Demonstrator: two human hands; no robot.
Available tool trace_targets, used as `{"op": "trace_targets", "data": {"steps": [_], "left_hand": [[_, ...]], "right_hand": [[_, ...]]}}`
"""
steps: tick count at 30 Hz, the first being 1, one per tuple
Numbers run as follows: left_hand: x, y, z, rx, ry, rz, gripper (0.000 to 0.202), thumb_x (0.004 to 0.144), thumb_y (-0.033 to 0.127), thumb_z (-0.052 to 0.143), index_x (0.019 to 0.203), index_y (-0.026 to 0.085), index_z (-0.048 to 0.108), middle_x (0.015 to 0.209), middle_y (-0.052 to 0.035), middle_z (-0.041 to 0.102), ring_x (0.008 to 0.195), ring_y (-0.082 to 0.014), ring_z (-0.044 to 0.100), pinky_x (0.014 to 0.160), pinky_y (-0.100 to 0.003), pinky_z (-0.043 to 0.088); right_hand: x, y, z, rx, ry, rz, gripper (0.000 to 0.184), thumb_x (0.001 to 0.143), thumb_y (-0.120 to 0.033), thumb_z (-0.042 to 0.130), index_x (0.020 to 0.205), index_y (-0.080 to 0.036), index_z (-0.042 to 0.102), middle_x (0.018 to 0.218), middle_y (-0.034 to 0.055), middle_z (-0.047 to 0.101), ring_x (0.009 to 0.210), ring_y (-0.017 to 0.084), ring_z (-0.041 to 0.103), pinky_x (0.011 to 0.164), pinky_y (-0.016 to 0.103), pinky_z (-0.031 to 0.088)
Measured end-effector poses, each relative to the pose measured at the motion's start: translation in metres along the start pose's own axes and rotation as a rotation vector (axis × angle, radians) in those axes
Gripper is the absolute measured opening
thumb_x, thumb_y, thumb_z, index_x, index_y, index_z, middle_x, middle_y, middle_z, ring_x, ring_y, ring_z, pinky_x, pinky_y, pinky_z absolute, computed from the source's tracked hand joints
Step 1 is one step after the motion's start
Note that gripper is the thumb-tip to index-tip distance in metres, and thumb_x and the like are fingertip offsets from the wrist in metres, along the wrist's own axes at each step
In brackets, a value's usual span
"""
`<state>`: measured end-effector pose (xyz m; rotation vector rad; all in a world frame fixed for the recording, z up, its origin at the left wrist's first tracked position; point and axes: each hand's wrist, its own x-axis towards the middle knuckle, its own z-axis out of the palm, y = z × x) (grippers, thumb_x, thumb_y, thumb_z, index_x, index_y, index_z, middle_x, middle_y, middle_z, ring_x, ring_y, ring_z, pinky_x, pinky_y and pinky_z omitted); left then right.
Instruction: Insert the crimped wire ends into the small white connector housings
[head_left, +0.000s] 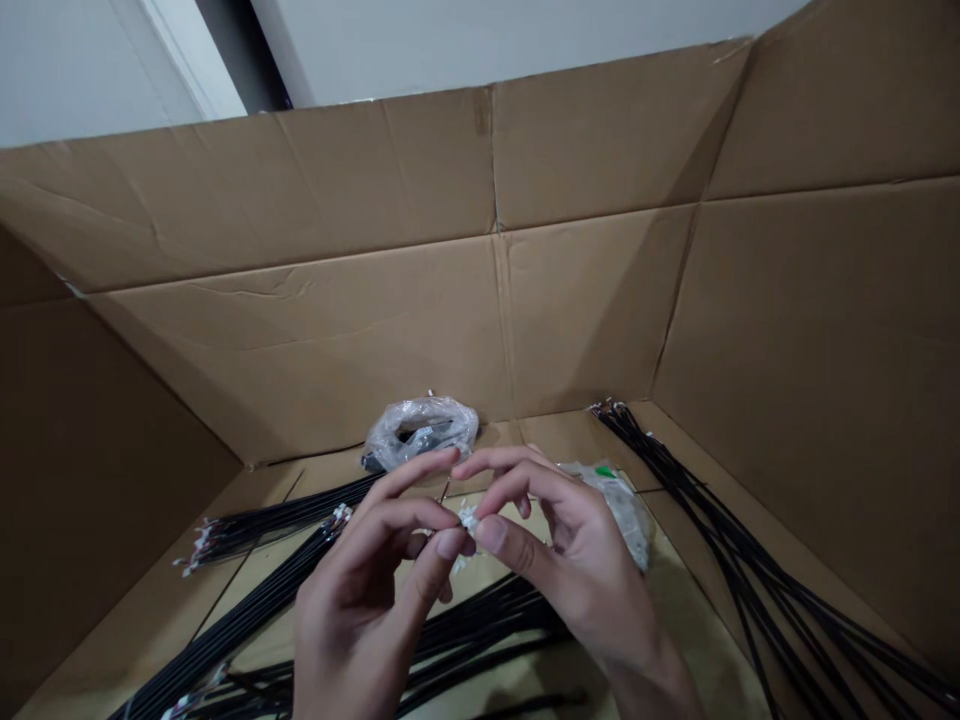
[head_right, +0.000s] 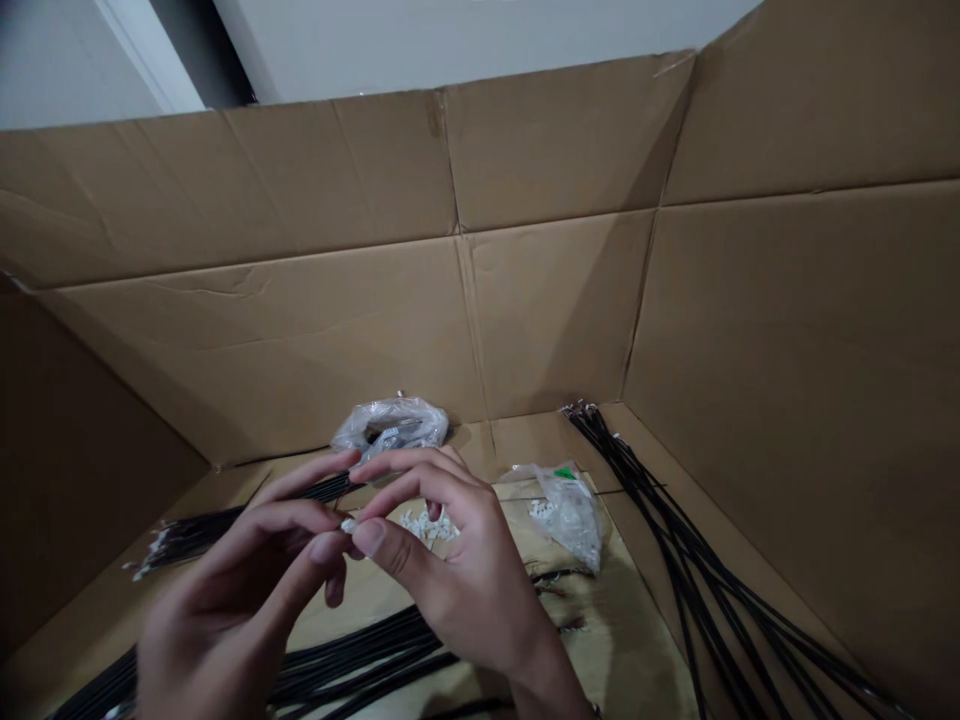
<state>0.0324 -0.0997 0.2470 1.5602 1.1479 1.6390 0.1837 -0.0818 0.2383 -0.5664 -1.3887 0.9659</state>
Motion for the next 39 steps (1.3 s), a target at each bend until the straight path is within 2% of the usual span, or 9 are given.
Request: {"op": "trace_targets", "data": {"steps": [3,7,10,14,20,26,33,36,39], "left_hand": [[0.001,0.001,-0.004,-0.035,-0.059,-0.115,0.020,0.088,0.034,0.078,0.071,0.024,0.074,0.126,-0.0024,0.076,0.053,-0.0062,0.057,0.050,-0.020,0.054],[0.002,0.003,-0.005,-0.024,-0.060,-0.132,0.021,0.087,0.036,0.079,0.070,0.024,0.073,0.128,-0.0017,0.075,0.056,-0.0060,0.057,0.051,-0.019,0.051],[0.001,0.004,-0.003,0.032,-0.017,-0.043,0.016,0.086,0.030,0.078,0.072,0.026,0.074,0.128,-0.0004,0.076,0.092,-0.0170,0.073,0.060,-0.020,0.053],[-0.004,0.003,0.000,0.161,0.045,0.148,0.015,0.091,0.019,0.072,0.080,0.029,0.074,0.125,0.0004,0.076,0.132,-0.0245,0.063,0.085,-0.027,0.056],[-0.009,0.001,0.003,0.250,0.077,0.247,0.017,0.093,0.014,0.069,0.089,0.030,0.073,0.129,0.0035,0.074,0.127,-0.0202,0.066,0.086,-0.027,0.054],[-0.002,0.004,-0.004,0.178,-0.045,0.060,0.012,0.093,0.029,0.072,0.083,0.031,0.076,0.131,0.0046,0.074,0.097,-0.0161,0.073,0.072,-0.023,0.054],[0.004,0.005,-0.012,0.096,-0.095,-0.085,0.023,0.096,0.040,0.069,0.079,0.028,0.079,0.120,-0.0019,0.077,0.060,-0.0081,0.060,0.048,-0.018,0.047],[0.005,0.005,-0.012,0.112,-0.072,-0.108,0.020,0.090,0.038,0.077,0.073,0.026,0.078,0.121,-0.0024,0.078,0.067,-0.0108,0.065,0.055,-0.020,0.051],[0.007,0.005,-0.014,0.129,-0.094,-0.100,0.017,0.087,0.038,0.079,0.074,0.028,0.078,0.124,-0.0023,0.078,0.095,-0.0190,0.074,0.069,-0.021,0.056]], "right_hand": [[-0.001,0.000,0.000,0.032,-0.005,0.010,0.008,0.095,-0.026,0.077,0.087,-0.028,0.075,0.120,-0.0014,0.076,0.125,0.019,0.066,0.112,0.036,0.044],[-0.002,0.000,0.001,0.035,0.011,0.032,0.007,0.095,-0.028,0.078,0.088,-0.029,0.075,0.126,-0.0017,0.074,0.129,0.019,0.062,0.111,0.038,0.043],[-0.003,-0.001,0.004,0.056,0.036,0.103,0.009,0.094,-0.030,0.078,0.086,-0.027,0.074,0.129,-0.0003,0.073,0.131,0.022,0.062,0.107,0.039,0.044],[-0.002,-0.001,0.006,0.125,0.054,0.204,0.010,0.091,-0.029,0.078,0.084,-0.026,0.072,0.132,0.0024,0.073,0.133,0.026,0.062,0.104,0.042,0.043],[-0.002,-0.001,0.006,0.169,0.067,0.290,0.012,0.089,-0.032,0.079,0.083,-0.025,0.072,0.133,0.0043,0.074,0.131,0.029,0.063,0.104,0.045,0.042],[-0.005,-0.003,0.003,0.150,0.080,0.329,0.015,0.087,-0.036,0.081,0.082,-0.025,0.073,0.131,0.0045,0.075,0.131,0.031,0.062,0.108,0.050,0.037],[-0.001,-0.001,0.003,0.181,0.078,0.339,0.017,0.085,-0.038,0.083,0.082,-0.025,0.073,0.133,0.0055,0.075,0.133,0.032,0.062,0.110,0.052,0.036],[0.000,-0.001,0.004,0.170,0.062,0.332,0.015,0.087,-0.036,0.082,0.082,-0.025,0.072,0.134,0.0051,0.075,0.133,0.031,0.062,0.110,0.052,0.037],[0.000,-0.001,0.004,0.137,0.051,0.301,0.013,0.088,-0.033,0.080,0.082,-0.025,0.072,0.135,0.0039,0.074,0.133,0.030,0.063,0.108,0.051,0.039]]}}
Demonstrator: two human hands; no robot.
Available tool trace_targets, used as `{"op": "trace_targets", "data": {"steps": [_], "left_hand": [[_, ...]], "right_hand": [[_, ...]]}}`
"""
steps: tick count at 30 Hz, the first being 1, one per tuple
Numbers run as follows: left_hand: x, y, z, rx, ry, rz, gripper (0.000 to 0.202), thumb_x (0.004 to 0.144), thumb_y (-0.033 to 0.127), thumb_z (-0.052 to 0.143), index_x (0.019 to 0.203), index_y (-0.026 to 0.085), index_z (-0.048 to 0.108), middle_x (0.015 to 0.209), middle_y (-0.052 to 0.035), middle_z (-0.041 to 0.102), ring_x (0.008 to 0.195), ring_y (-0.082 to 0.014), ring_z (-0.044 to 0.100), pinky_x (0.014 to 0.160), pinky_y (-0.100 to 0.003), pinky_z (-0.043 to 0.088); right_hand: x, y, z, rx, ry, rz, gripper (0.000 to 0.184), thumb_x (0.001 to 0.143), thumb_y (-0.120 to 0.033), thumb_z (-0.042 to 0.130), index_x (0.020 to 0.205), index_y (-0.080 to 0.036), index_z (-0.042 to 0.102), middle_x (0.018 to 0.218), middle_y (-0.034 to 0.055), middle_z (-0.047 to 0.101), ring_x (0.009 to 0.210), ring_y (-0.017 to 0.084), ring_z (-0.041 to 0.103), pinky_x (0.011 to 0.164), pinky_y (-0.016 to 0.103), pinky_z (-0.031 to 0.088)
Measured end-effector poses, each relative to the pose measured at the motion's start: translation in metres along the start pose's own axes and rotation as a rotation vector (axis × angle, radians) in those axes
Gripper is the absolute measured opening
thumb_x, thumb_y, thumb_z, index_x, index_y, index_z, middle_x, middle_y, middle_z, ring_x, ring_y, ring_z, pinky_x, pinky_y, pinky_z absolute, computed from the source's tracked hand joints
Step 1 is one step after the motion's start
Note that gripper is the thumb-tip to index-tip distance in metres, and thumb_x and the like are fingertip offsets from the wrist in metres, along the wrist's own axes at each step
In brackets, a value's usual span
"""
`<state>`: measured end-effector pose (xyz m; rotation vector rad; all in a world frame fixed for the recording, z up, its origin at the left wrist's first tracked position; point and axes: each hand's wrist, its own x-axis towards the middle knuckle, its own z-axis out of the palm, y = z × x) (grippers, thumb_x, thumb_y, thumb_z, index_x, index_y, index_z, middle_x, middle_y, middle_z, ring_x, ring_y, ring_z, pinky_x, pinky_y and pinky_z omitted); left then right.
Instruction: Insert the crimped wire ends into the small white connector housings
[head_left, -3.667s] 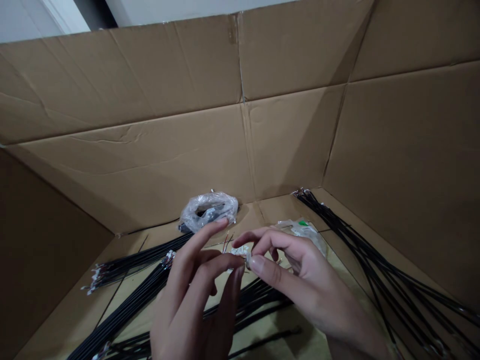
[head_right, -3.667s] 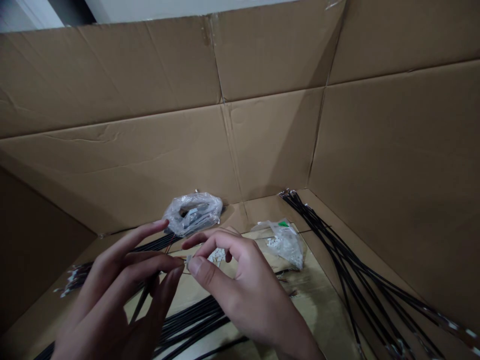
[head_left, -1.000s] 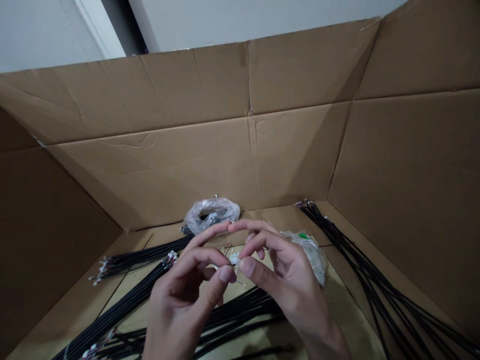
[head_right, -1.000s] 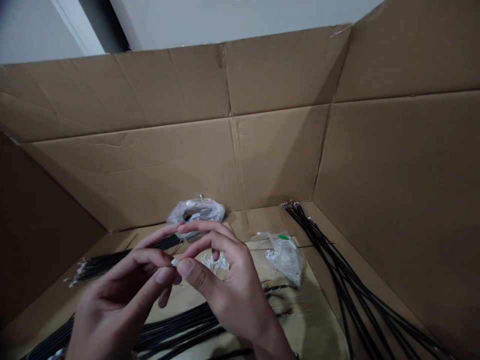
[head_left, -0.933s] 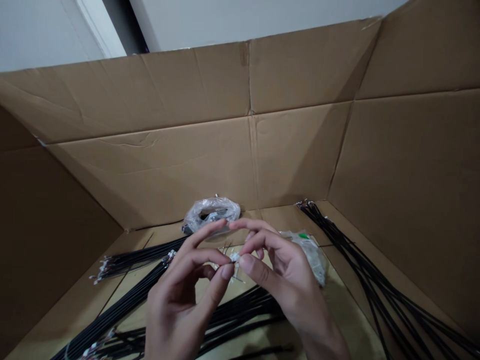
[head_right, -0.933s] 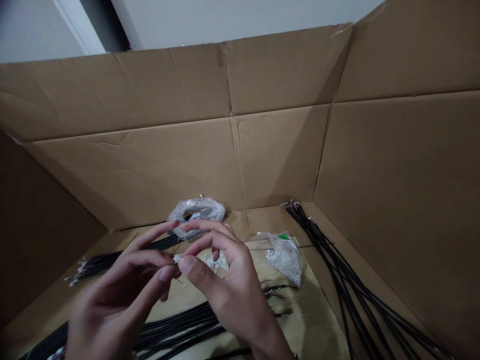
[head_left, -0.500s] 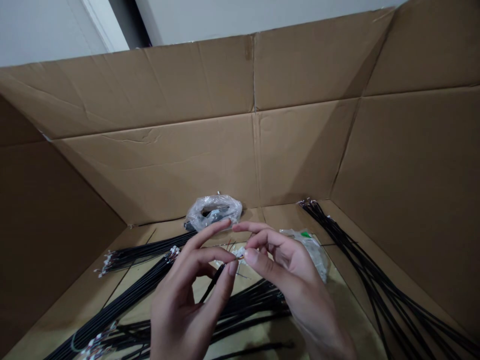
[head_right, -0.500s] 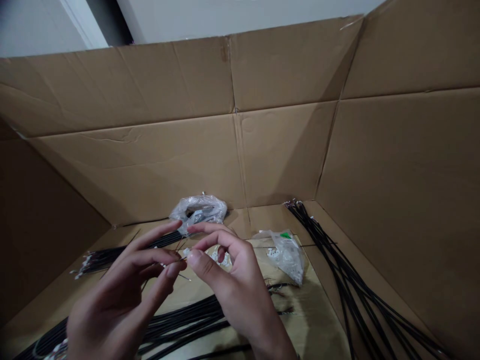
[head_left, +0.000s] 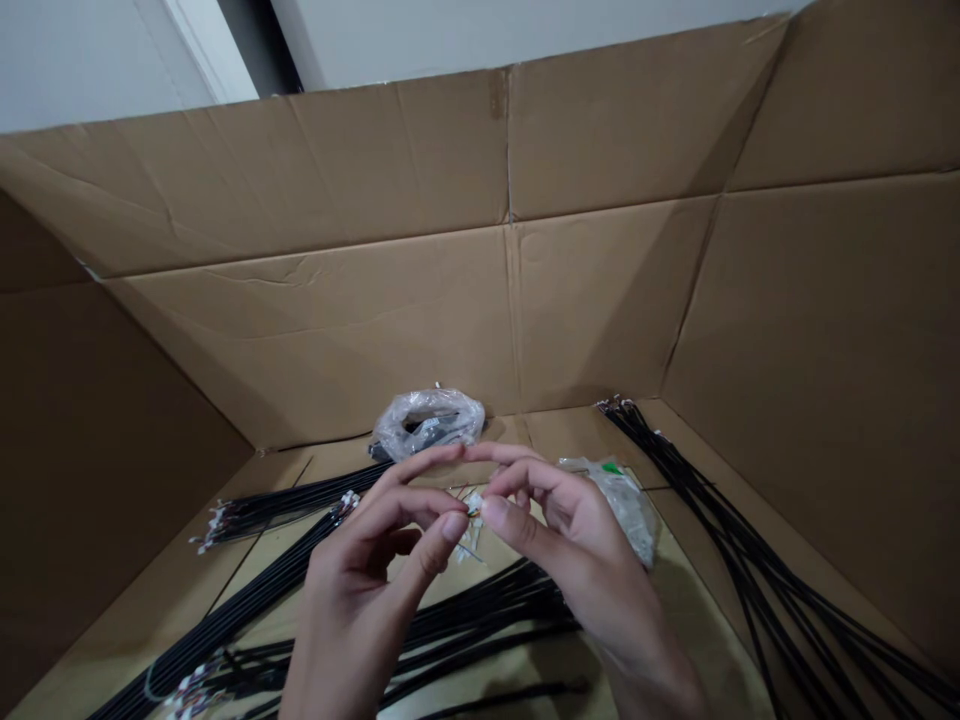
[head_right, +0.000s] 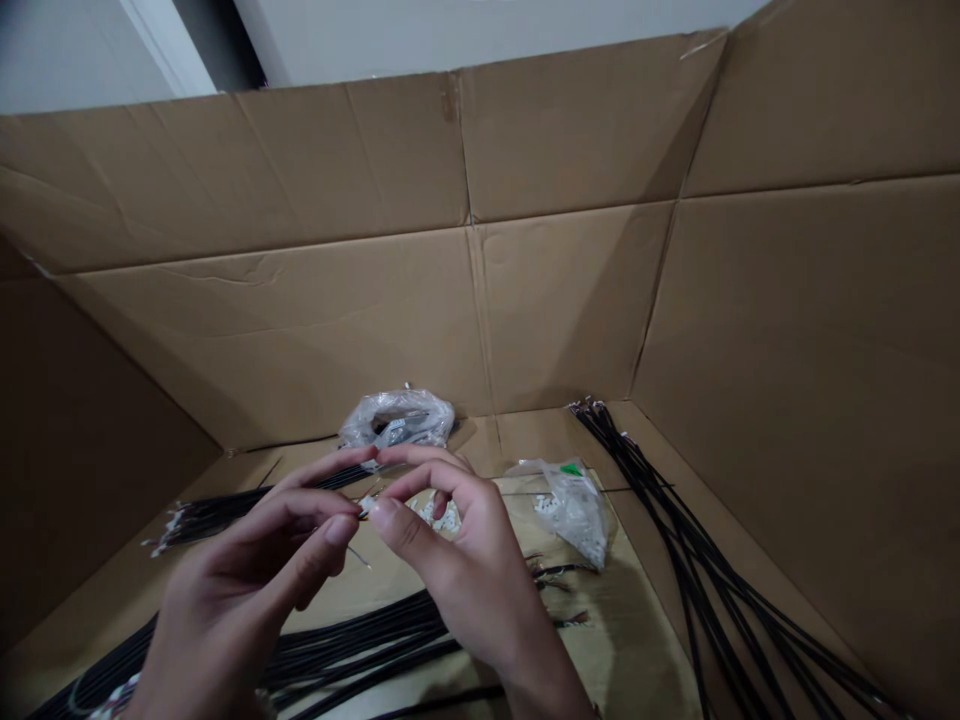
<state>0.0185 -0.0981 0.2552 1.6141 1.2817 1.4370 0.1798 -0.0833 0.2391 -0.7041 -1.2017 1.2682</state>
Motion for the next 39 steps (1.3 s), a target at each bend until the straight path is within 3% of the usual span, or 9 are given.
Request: {"op": "trace_targets", "data": {"steps": [10,14,20,24,31,35,39], "left_hand": [[0.000,-0.003,-0.002,0.012,-0.024,0.067,0.015,0.090,0.034,0.075,0.076,0.029,0.078,0.125,-0.0016,0.077,0.115,-0.0223,0.075,0.066,-0.019,0.056],[0.001,-0.002,0.000,0.033,-0.016,0.075,0.016,0.090,0.032,0.075,0.075,0.029,0.077,0.125,-0.0019,0.077,0.113,-0.0226,0.075,0.064,-0.020,0.055],[-0.002,0.000,0.003,0.057,0.054,0.105,0.012,0.089,0.032,0.075,0.078,0.028,0.077,0.126,-0.0020,0.077,0.095,-0.0197,0.076,0.059,-0.022,0.052],[-0.002,-0.003,-0.002,0.055,0.051,0.096,0.014,0.089,0.033,0.076,0.076,0.027,0.076,0.125,-0.0037,0.076,0.104,-0.0230,0.075,0.058,-0.022,0.052],[0.003,-0.009,-0.012,0.077,-0.108,0.218,0.018,0.091,0.026,0.073,0.074,0.029,0.072,0.087,-0.0033,0.076,0.125,-0.0245,0.068,0.058,-0.016,0.052],[0.000,-0.007,-0.009,0.091,-0.042,0.230,0.015,0.093,0.023,0.071,0.080,0.029,0.070,0.108,-0.0017,0.077,0.134,-0.0220,0.063,0.063,-0.015,0.054],[-0.003,-0.007,-0.004,0.177,0.002,0.326,0.015,0.095,0.020,0.070,0.086,0.032,0.073,0.124,0.0035,0.074,0.130,-0.0180,0.064,0.072,-0.016,0.056]], "right_hand": [[0.002,0.002,0.001,-0.034,-0.011,-0.024,0.014,0.090,-0.035,0.080,0.083,-0.026,0.073,0.135,0.0041,0.073,0.135,0.030,0.062,0.109,0.052,0.039],[0.002,0.001,0.002,-0.021,-0.021,-0.004,0.016,0.089,-0.037,0.081,0.083,-0.026,0.073,0.136,0.0047,0.073,0.135,0.031,0.061,0.110,0.052,0.038],[0.001,0.002,0.001,-0.016,-0.010,0.023,0.016,0.089,-0.040,0.082,0.084,-0.026,0.074,0.136,0.0041,0.074,0.134,0.031,0.062,0.107,0.050,0.040],[0.002,0.004,-0.001,-0.021,-0.020,-0.011,0.018,0.089,-0.041,0.082,0.082,-0.026,0.075,0.133,0.0037,0.075,0.133,0.028,0.063,0.109,0.048,0.042],[0.003,0.004,0.000,-0.050,-0.040,-0.021,0.023,0.086,-0.043,0.086,0.077,-0.025,0.075,0.131,0.0036,0.074,0.134,0.027,0.062,0.112,0.046,0.042],[0.003,0.004,-0.001,-0.037,-0.036,-0.001,0.022,0.086,-0.044,0.085,0.079,-0.025,0.076,0.128,0.0043,0.076,0.129,0.027,0.065,0.102,0.043,0.048],[0.002,0.005,-0.001,-0.017,-0.039,-0.002,0.018,0.089,-0.042,0.083,0.082,-0.026,0.077,0.126,0.0027,0.078,0.126,0.024,0.067,0.096,0.038,0.050]]}}
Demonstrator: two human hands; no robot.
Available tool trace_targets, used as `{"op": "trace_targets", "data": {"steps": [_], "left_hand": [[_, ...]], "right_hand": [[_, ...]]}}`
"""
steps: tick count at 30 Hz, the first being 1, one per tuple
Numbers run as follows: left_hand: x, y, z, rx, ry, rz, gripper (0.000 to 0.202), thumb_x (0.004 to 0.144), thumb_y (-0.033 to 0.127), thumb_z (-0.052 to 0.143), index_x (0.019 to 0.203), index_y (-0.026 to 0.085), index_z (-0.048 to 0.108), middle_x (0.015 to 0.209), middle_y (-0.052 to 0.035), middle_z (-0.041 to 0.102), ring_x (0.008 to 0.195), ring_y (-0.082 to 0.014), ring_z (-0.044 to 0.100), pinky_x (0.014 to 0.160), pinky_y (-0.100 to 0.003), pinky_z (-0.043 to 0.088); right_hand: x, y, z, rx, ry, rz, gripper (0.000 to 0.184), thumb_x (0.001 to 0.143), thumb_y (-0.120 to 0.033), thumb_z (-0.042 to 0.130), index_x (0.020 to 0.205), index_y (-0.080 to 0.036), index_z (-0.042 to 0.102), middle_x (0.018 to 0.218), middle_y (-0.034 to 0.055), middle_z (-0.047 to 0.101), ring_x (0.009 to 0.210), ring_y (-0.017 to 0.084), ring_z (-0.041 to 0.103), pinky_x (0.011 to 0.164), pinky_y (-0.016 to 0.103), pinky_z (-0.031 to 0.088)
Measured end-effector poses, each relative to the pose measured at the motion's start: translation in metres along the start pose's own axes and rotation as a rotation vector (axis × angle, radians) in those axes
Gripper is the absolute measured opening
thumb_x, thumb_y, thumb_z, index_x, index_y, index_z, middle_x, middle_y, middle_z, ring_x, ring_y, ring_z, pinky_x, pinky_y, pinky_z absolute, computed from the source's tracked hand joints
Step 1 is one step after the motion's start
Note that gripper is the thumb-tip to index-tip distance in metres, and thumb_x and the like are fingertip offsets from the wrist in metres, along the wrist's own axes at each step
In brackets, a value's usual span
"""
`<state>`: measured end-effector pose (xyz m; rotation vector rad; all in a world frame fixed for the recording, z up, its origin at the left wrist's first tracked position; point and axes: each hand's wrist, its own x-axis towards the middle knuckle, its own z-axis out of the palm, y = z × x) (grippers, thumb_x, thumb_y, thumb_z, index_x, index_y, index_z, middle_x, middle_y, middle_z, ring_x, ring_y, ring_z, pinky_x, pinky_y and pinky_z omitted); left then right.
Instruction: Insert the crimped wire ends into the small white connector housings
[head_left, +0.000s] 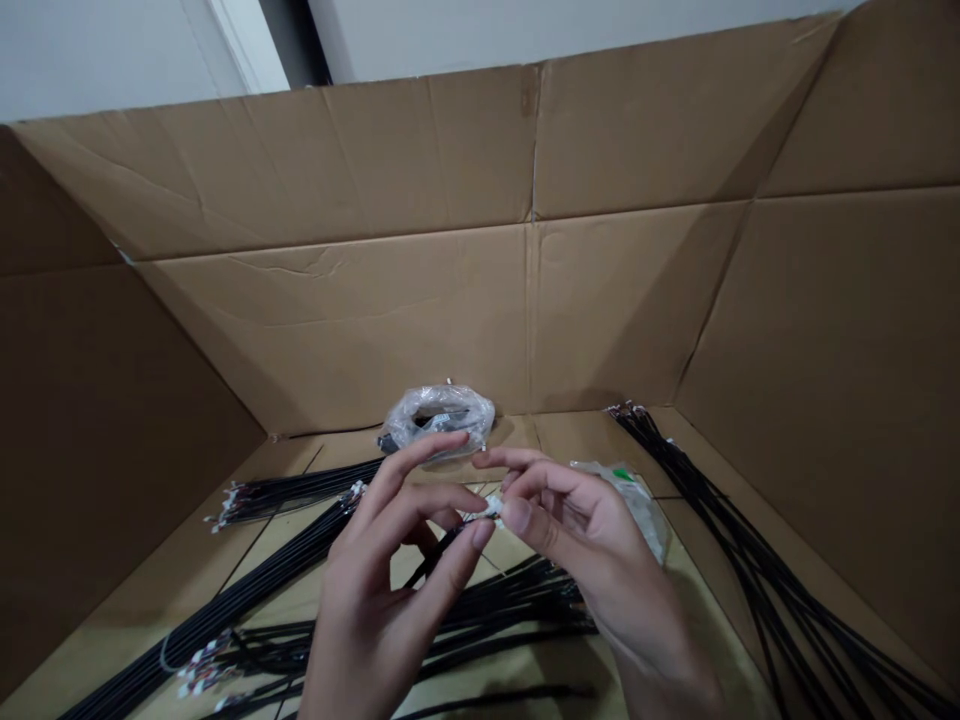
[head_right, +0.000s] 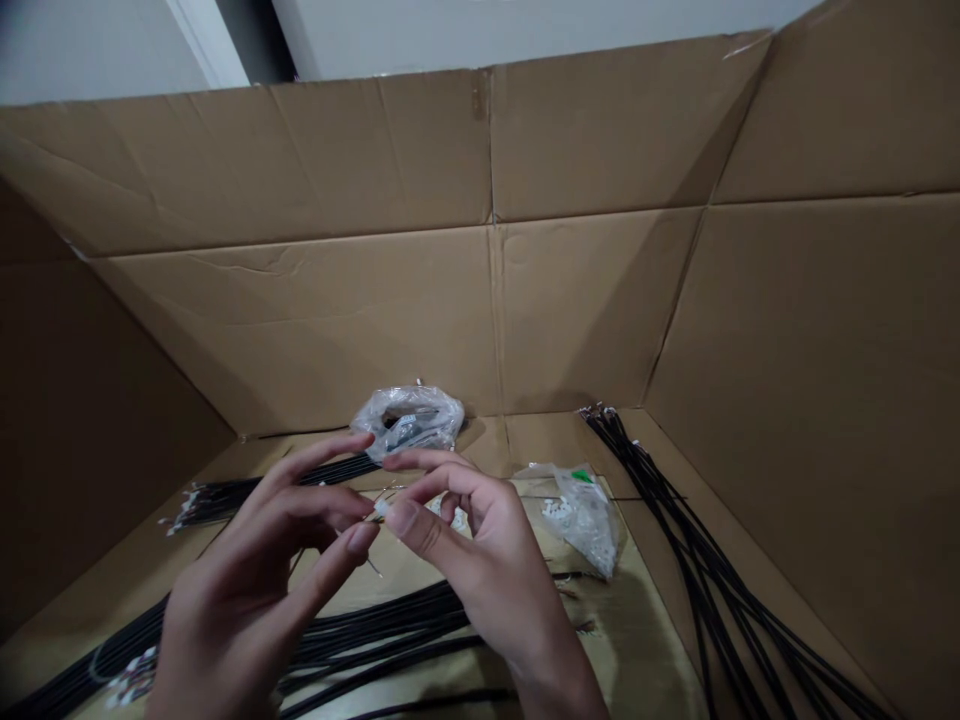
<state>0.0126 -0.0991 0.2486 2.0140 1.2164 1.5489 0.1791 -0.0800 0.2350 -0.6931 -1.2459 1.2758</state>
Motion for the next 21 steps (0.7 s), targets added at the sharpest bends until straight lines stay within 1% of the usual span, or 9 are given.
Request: {"op": "trace_targets", "data": {"steps": [2,4,7,10,12,14,17,19,21], "left_hand": [[-0.001,0.001,0.001,0.045,0.009,0.020,0.018,0.097,0.019,0.069,0.088,0.034,0.074,0.127,0.0055,0.074,0.125,-0.0164,0.067,0.078,-0.018,0.057],[-0.002,0.002,0.003,0.095,0.035,0.049,0.018,0.097,0.018,0.068,0.092,0.033,0.075,0.127,0.0052,0.074,0.119,-0.0162,0.069,0.085,-0.021,0.058],[-0.004,0.005,0.007,0.157,0.080,0.152,0.021,0.097,0.010,0.067,0.096,0.030,0.075,0.124,0.0030,0.075,0.113,-0.0158,0.073,0.090,-0.023,0.059],[-0.005,0.006,0.012,0.162,0.137,0.213,0.024,0.096,0.005,0.066,0.097,0.027,0.075,0.120,0.0014,0.077,0.112,-0.0161,0.074,0.093,-0.024,0.059],[-0.005,0.004,0.014,0.139,0.177,0.212,0.024,0.095,0.003,0.067,0.094,0.026,0.075,0.116,0.0008,0.079,0.112,-0.0169,0.074,0.089,-0.024,0.060],[-0.004,0.001,0.014,0.117,0.190,0.252,0.023,0.094,0.004,0.067,0.092,0.026,0.074,0.105,0.0012,0.080,0.111,-0.0184,0.076,0.082,-0.024,0.061],[-0.001,-0.002,0.013,0.155,0.197,0.319,0.014,0.092,0.012,0.072,0.090,0.026,0.075,0.093,-0.0009,0.080,0.106,-0.0252,0.078,0.080,-0.031,0.065],[0.001,-0.002,0.014,0.211,0.205,0.308,0.002,0.091,0.023,0.076,0.089,0.025,0.076,0.098,-0.0045,0.081,0.104,-0.0297,0.079,0.080,-0.037,0.067],[0.002,-0.001,0.016,0.251,0.202,0.313,0.008,0.089,0.032,0.079,0.090,0.025,0.077,0.104,-0.0068,0.081,0.103,-0.0311,0.079,0.079,-0.038,0.068]], "right_hand": [[-0.001,-0.001,0.000,-0.001,0.018,0.011,0.018,0.088,-0.042,0.084,0.081,-0.026,0.077,0.126,0.0023,0.078,0.125,0.024,0.067,0.098,0.038,0.049],[-0.002,-0.002,0.001,0.000,0.038,0.025,0.019,0.087,-0.042,0.085,0.081,-0.026,0.077,0.125,0.0022,0.078,0.125,0.024,0.067,0.101,0.038,0.047],[-0.004,-0.002,0.004,0.016,0.055,0.038,0.019,0.087,-0.043,0.084,0.081,-0.026,0.077,0.125,0.0016,0.078,0.125,0.024,0.067,0.103,0.037,0.047],[-0.006,-0.002,0.005,0.039,0.070,0.039,0.020,0.089,-0.044,0.083,0.082,-0.026,0.077,0.124,0.0005,0.078,0.125,0.023,0.067,0.103,0.036,0.046],[-0.008,-0.003,0.005,0.035,0.077,0.045,0.021,0.089,-0.044,0.083,0.082,-0.026,0.076,0.124,0.0004,0.078,0.124,0.023,0.067,0.101,0.037,0.046],[-0.008,-0.003,0.005,0.019,0.082,0.053,0.021,0.089,-0.044,0.082,0.082,-0.026,0.075,0.124,0.0011,0.077,0.125,0.025,0.066,0.101,0.039,0.044],[-0.008,-0.004,0.006,0.012,0.081,0.059,0.020,0.090,-0.043,0.081,0.083,-0.025,0.074,0.126,0.0021,0.076,0.128,0.027,0.064,0.103,0.043,0.041],[-0.008,-0.004,0.007,0.022,0.085,0.065,0.020,0.090,-0.043,0.080,0.083,-0.025,0.074,0.127,0.0024,0.076,0.129,0.028,0.063,0.105,0.045,0.039],[-0.008,-0.003,0.008,0.028,0.090,0.073,0.019,0.090,-0.042,0.080,0.083,-0.025,0.074,0.128,0.0027,0.076,0.130,0.029,0.062,0.106,0.046,0.038]]}}
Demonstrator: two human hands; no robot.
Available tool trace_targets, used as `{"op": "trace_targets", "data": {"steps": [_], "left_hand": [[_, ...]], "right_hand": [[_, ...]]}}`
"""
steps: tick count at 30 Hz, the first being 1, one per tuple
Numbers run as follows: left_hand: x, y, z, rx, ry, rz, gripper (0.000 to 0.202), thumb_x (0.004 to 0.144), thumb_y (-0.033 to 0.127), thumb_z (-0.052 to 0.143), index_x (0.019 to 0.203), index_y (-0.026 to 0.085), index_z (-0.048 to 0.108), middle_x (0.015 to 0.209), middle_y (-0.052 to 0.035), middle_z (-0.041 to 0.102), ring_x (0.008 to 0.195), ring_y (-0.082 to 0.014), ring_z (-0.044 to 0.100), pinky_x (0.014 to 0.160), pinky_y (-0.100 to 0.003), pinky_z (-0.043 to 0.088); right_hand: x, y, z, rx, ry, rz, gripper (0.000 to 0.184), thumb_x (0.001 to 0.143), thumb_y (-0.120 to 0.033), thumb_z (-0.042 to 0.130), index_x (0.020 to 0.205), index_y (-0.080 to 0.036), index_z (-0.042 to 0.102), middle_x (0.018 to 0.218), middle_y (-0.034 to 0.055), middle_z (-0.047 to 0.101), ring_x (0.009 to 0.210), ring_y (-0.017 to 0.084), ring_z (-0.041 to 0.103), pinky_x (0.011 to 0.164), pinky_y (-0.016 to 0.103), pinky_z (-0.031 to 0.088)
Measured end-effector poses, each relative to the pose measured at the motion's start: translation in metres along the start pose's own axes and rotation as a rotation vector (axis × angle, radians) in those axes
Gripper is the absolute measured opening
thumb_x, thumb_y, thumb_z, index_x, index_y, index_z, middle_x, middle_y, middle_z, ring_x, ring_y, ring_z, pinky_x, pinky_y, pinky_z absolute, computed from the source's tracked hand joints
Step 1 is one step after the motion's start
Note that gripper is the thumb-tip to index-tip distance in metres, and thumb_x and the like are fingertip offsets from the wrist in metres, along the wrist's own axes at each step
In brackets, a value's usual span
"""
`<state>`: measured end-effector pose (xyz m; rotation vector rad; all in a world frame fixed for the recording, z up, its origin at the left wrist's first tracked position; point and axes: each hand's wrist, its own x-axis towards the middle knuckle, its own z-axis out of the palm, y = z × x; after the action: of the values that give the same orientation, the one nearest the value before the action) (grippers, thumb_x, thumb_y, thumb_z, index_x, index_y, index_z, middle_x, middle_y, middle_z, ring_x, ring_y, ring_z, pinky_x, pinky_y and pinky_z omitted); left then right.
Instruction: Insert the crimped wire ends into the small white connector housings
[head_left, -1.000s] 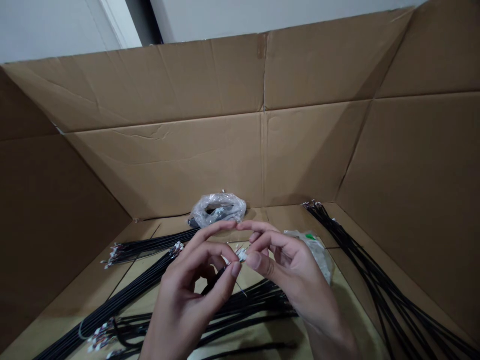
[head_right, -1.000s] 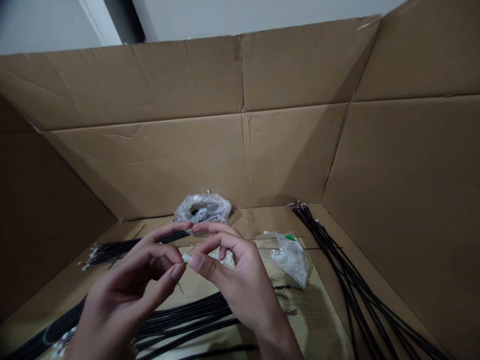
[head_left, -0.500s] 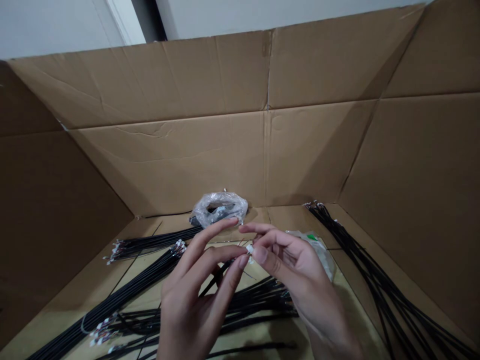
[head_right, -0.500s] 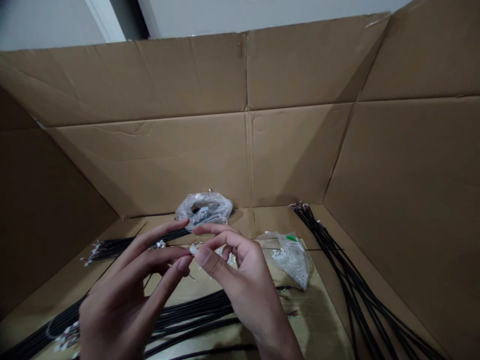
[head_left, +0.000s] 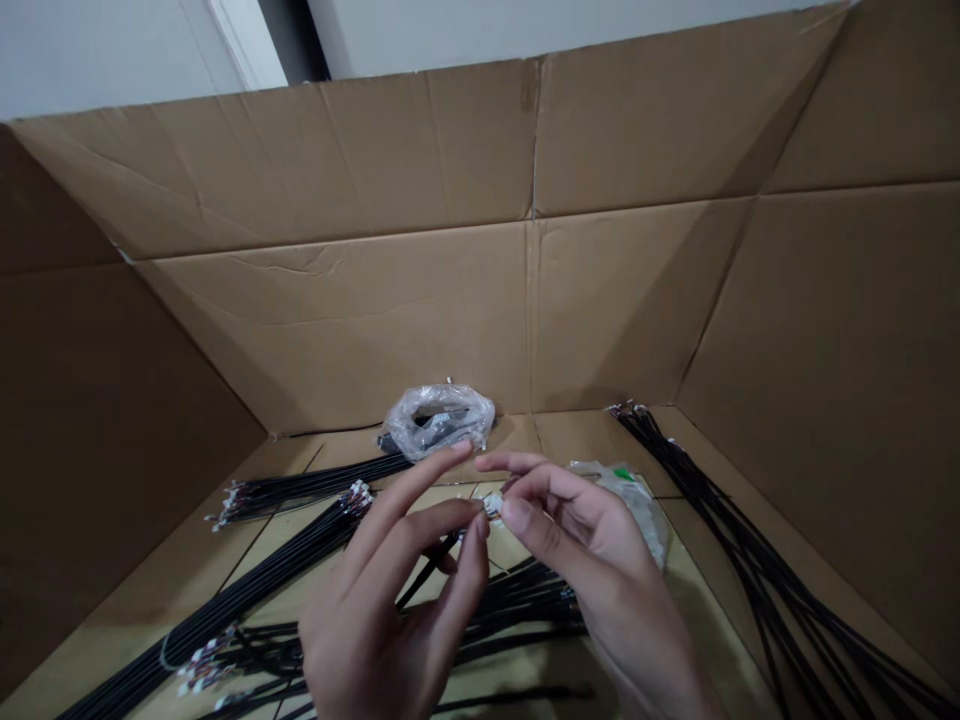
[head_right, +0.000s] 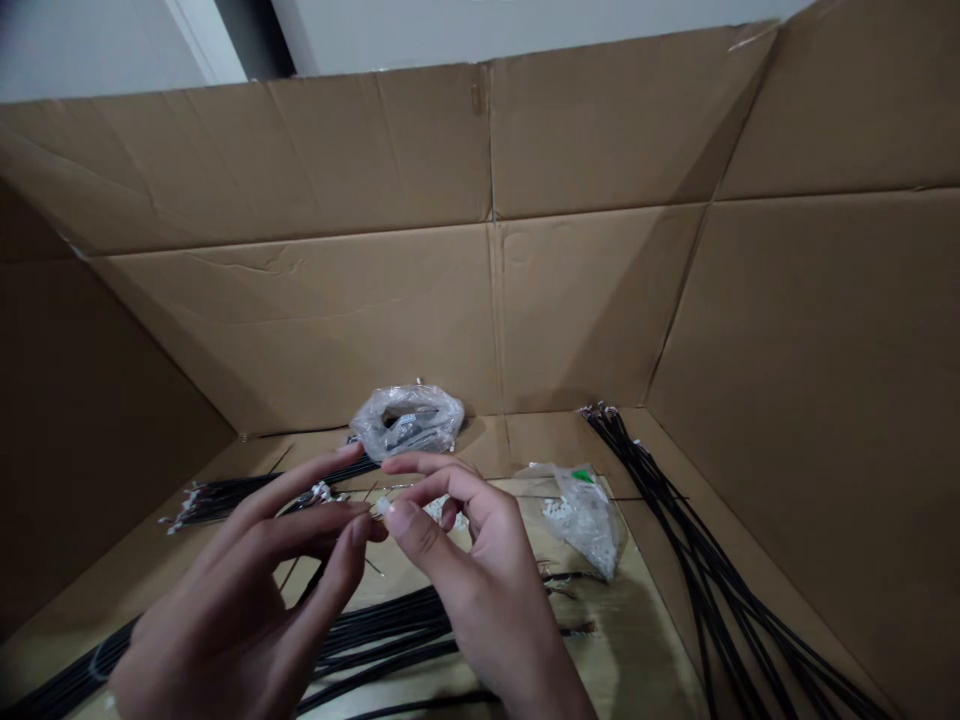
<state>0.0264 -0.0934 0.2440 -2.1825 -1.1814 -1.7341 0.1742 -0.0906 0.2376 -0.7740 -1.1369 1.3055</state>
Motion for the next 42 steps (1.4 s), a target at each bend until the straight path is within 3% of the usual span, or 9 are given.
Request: {"op": "trace_targets", "data": {"steps": [6,9,11,16,20,23,31,36,42], "left_hand": [[0.000,0.002,0.002,0.050,-0.029,0.026,0.010,0.089,0.034,0.079,0.091,0.024,0.076,0.112,-0.0078,0.081,0.104,-0.0295,0.078,0.081,-0.037,0.067],[-0.003,-0.001,-0.002,0.057,-0.047,0.017,0.002,0.092,0.026,0.075,0.092,0.024,0.075,0.115,-0.0073,0.080,0.104,-0.0268,0.078,0.082,-0.034,0.066],[-0.003,-0.003,-0.005,0.039,-0.083,0.004,0.009,0.094,0.017,0.070,0.094,0.025,0.074,0.119,-0.0051,0.079,0.106,-0.0228,0.077,0.084,-0.030,0.065],[0.001,-0.008,-0.013,-0.198,-0.204,-0.247,0.020,0.096,0.015,0.066,0.086,0.031,0.075,0.121,0.0030,0.079,0.109,-0.0177,0.076,0.072,-0.021,0.060],[0.004,-0.012,-0.014,-0.347,-0.243,-0.425,0.018,0.094,0.024,0.071,0.080,0.032,0.078,0.120,0.0021,0.080,0.099,-0.0184,0.079,0.064,-0.021,0.058],[0.004,-0.012,-0.012,-0.389,-0.242,-0.474,0.018,0.092,0.025,0.073,0.076,0.031,0.077,0.119,0.0018,0.081,0.098,-0.0180,0.079,0.063,-0.020,0.056],[-0.003,0.007,-0.007,-0.244,-0.035,-0.380,0.018,0.094,0.015,0.067,0.082,0.028,0.071,0.121,0.0026,0.077,0.121,-0.0194,0.070,0.100,-0.030,0.056],[-0.004,0.006,-0.003,0.082,-0.026,-0.055,0.019,0.095,0.007,0.065,0.091,0.025,0.070,0.116,0.0007,0.077,0.105,-0.0158,0.075,0.097,-0.029,0.060],[-0.009,-0.001,0.000,0.171,-0.044,0.130,0.022,0.093,0.000,0.067,0.102,0.020,0.071,0.120,-0.0018,0.075,0.107,-0.0111,0.073,0.104,-0.021,0.050]], "right_hand": [[0.000,0.001,0.002,-0.018,0.019,0.008,0.018,0.090,-0.041,0.078,0.083,-0.026,0.073,0.130,0.0031,0.075,0.134,0.031,0.060,0.108,0.048,0.036],[-0.001,-0.001,0.003,-0.055,0.043,-0.006,0.018,0.091,-0.042,0.076,0.083,-0.026,0.072,0.132,0.0029,0.074,0.135,0.031,0.059,0.109,0.050,0.035],[-0.001,-0.002,0.002,-0.076,0.055,-0.016,0.019,0.091,-0.042,0.076,0.083,-0.026,0.072,0.132,0.0028,0.075,0.134,0.031,0.060,0.108,0.049,0.036],[-0.002,-0.001,-0.002,-0.045,0.024,0.002,0.019,0.091,-0.044,0.078,0.084,-0.026,0.074,0.129,0.0021,0.076,0.132,0.030,0.061,0.104,0.047,0.038],[-0.002,0.001,-0.004,-0.017,0.018,0.000,0.020,0.089,-0.044,0.080,0.084,-0.026,0.074,0.125,0.0022,0.076,0.130,0.029,0.061,0.104,0.046,0.039],[-0.001,0.000,-0.003,-0.023,0.013,-0.003,0.020,0.089,-0.044,0.080,0.085,-0.026,0.074,0.124,0.0027,0.076,0.129,0.029,0.061,0.105,0.046,0.039],[-0.003,0.000,0.001,0.008,-0.017,0.064,0.019,0.094,-0.043,0.076,0.088,-0.026,0.072,0.129,0.0013,0.074,0.132,0.028,0.061,0.112,0.048,0.034],[-0.002,-0.002,0.001,0.026,-0.033,0.064,0.016,0.095,-0.042,0.075,0.090,-0.026,0.074,0.129,0.0013,0.074,0.132,0.027,0.061,0.116,0.046,0.035],[0.001,0.003,-0.002,0.042,0.025,0.105,0.019,0.090,-0.046,0.080,0.103,-0.031,0.081,0.123,0.0016,0.078,0.130,0.028,0.061,0.118,0.048,0.036]]}}
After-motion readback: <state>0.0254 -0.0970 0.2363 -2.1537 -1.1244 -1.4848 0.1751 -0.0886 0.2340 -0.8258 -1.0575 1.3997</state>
